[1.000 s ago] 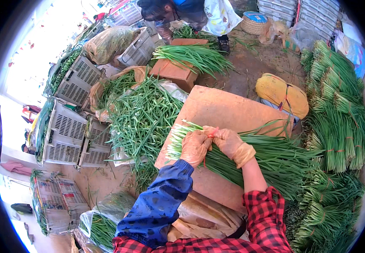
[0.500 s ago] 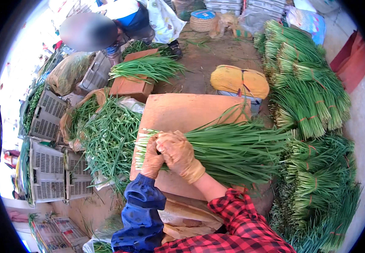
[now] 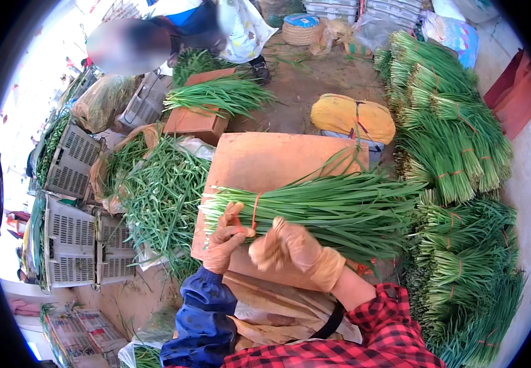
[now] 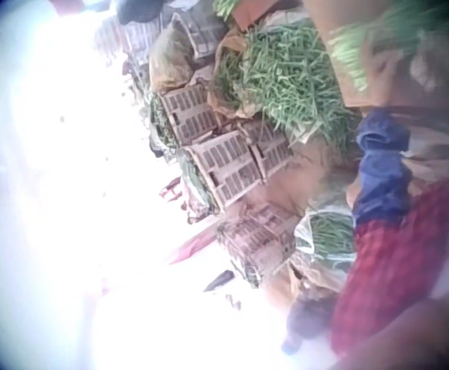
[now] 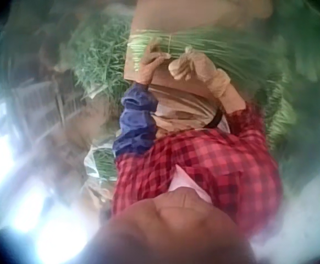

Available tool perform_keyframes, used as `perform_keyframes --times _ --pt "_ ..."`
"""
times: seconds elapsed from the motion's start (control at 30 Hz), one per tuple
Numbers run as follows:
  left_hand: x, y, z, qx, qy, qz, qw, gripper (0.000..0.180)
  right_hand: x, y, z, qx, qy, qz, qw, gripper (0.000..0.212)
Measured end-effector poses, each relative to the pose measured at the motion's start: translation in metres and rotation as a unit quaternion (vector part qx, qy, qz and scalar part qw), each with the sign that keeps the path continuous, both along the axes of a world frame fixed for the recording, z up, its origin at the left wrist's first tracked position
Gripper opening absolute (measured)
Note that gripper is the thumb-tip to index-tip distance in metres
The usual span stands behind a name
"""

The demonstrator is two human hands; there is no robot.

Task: The person picks up green onions from a bag, sorts through them by hand, organizes them into a bundle, and then ties the bundle with a red string on a board before placing it to the side.

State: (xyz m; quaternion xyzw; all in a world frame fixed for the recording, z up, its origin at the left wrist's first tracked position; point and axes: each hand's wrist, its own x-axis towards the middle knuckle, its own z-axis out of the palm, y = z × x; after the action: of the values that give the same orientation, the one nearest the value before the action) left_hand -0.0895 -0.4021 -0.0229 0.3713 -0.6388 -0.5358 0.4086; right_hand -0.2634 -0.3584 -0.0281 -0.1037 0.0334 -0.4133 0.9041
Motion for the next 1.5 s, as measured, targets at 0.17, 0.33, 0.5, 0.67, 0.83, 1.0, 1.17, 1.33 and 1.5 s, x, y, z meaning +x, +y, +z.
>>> perform_keyframes --times 0.17,0.33,0.5,0.67,0.83,1.0,1.17,1.33,1.5 --pt "0.007 0.005 0.022 0.084 0.075 -0.097 0.989 0.014 0.023 0.006 0.022 0.148 0.124 0.03 0.981 0.061" --pt "-0.003 0.001 0.059 0.023 -0.199 -0.25 0.947 0.017 0.032 0.002 -0.034 0.198 0.014 -0.004 0.98 0.028" --pt "-0.051 -0.014 0.112 -0.072 -0.204 -0.053 0.975 0.046 0.031 0.032 -0.072 0.209 0.165 -0.006 0.964 0.017" --pt "-0.072 -0.044 0.026 -0.057 -0.615 -0.143 0.773 0.072 0.017 0.022 -0.023 -0.524 0.69 0.014 0.5 0.032" --pt "-0.055 -0.012 0.084 -0.178 -0.374 -0.004 0.91 0.052 -0.013 0.013 0.071 -0.56 0.753 -0.133 0.32 0.034" --pt "-0.036 -0.016 0.129 -0.166 -0.16 0.065 0.971 0.043 -0.029 -0.032 0.115 -0.627 0.7 -0.295 0.171 0.027" --pt "-0.034 -0.025 0.144 -0.166 0.11 0.164 0.966 0.045 -0.032 -0.041 0.157 -0.616 0.756 -0.148 0.166 0.025" --pt "-0.019 -0.037 0.011 0.014 -0.008 0.276 0.961 0.043 -0.01 -0.039 0.082 -0.594 0.773 -0.117 0.187 0.027" --pt "-0.009 -0.045 0.003 -0.031 -0.084 0.237 0.967 0.042 0.013 -0.04 0.079 -0.664 0.676 -0.285 0.143 0.023"
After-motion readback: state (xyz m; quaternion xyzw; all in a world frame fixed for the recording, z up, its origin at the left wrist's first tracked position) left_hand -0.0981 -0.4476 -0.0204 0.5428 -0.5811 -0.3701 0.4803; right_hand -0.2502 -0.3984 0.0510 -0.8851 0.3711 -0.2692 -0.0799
